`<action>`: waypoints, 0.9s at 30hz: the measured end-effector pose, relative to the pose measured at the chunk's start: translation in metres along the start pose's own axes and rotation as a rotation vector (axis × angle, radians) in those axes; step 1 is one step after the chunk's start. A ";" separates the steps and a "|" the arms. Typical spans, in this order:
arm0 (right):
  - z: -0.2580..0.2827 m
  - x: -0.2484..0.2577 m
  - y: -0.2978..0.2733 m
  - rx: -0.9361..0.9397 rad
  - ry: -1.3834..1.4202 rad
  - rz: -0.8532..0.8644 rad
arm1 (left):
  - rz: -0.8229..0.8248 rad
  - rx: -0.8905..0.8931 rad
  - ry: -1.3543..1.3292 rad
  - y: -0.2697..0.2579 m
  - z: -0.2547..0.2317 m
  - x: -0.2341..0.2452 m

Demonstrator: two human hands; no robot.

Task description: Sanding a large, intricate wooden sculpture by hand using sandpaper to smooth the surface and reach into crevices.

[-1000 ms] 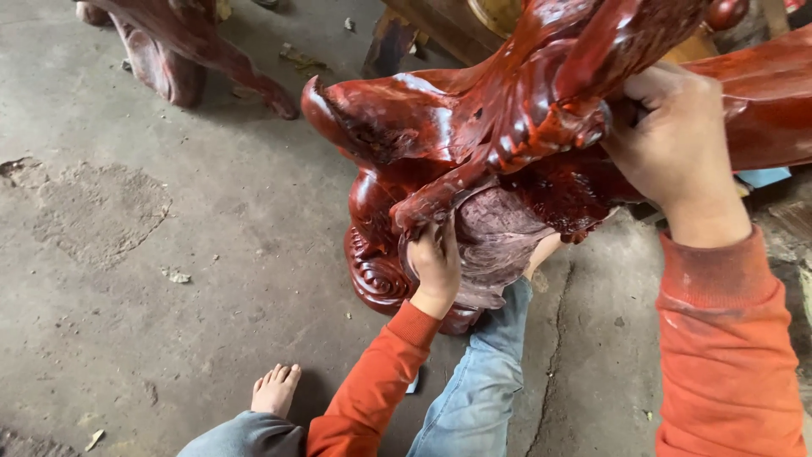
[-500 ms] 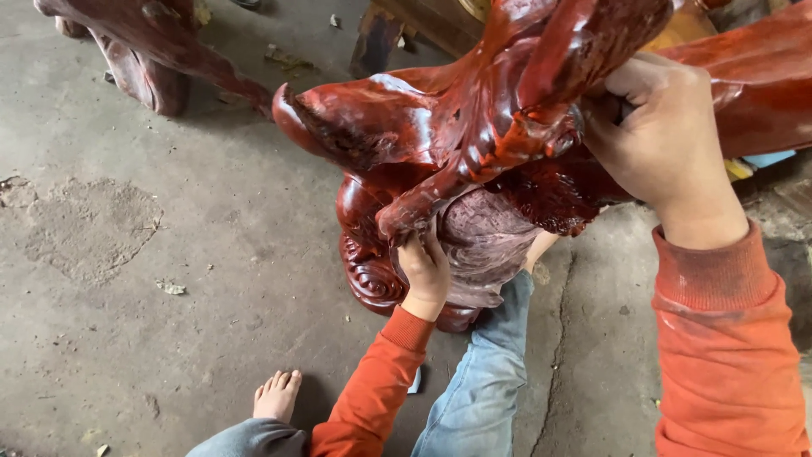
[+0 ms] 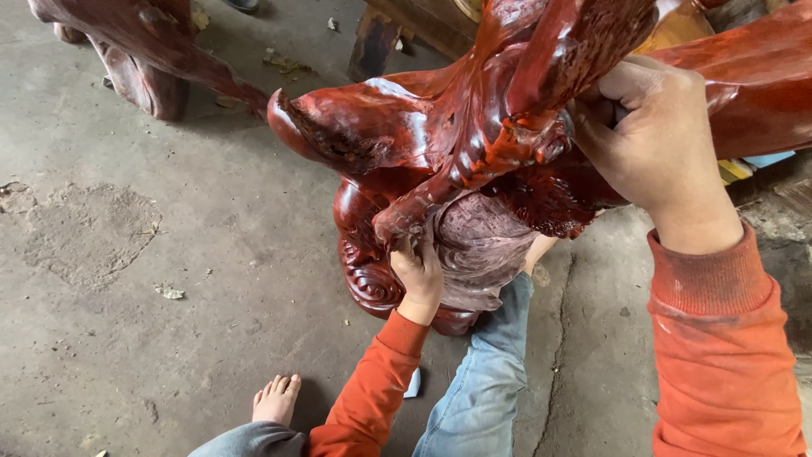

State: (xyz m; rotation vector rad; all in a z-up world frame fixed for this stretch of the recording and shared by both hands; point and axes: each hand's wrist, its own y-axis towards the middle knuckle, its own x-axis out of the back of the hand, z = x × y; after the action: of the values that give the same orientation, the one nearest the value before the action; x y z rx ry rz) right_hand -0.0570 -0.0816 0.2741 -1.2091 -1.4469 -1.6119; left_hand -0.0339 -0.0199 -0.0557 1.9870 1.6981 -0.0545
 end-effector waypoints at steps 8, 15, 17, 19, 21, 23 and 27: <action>-0.005 -0.001 -0.003 -0.010 -0.018 -0.008 | -0.008 -0.010 -0.007 -0.002 0.004 0.004; 0.005 -0.002 0.001 -0.011 0.032 -0.014 | -0.139 -0.007 0.040 -0.005 0.016 -0.015; -0.002 -0.002 0.000 0.003 0.015 0.003 | -0.130 -0.097 0.094 0.003 0.018 -0.017; -0.010 -0.005 -0.006 0.011 0.002 0.025 | -0.114 -0.183 0.154 0.005 0.021 -0.013; -0.021 -0.005 -0.013 -0.048 -0.061 0.013 | -0.032 -0.268 0.291 0.010 0.025 -0.008; -0.018 -0.005 -0.014 -0.009 -0.064 0.013 | -0.042 -0.278 0.271 -0.003 0.033 -0.002; -0.008 -0.003 -0.010 -0.058 0.007 0.009 | -0.047 -0.182 0.230 -0.025 0.034 0.002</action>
State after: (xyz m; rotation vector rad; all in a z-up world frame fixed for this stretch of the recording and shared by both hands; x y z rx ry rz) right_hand -0.0663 -0.0884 0.2680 -1.2402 -1.3968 -1.6607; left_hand -0.0467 -0.0304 -0.0950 1.8759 1.8199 0.3124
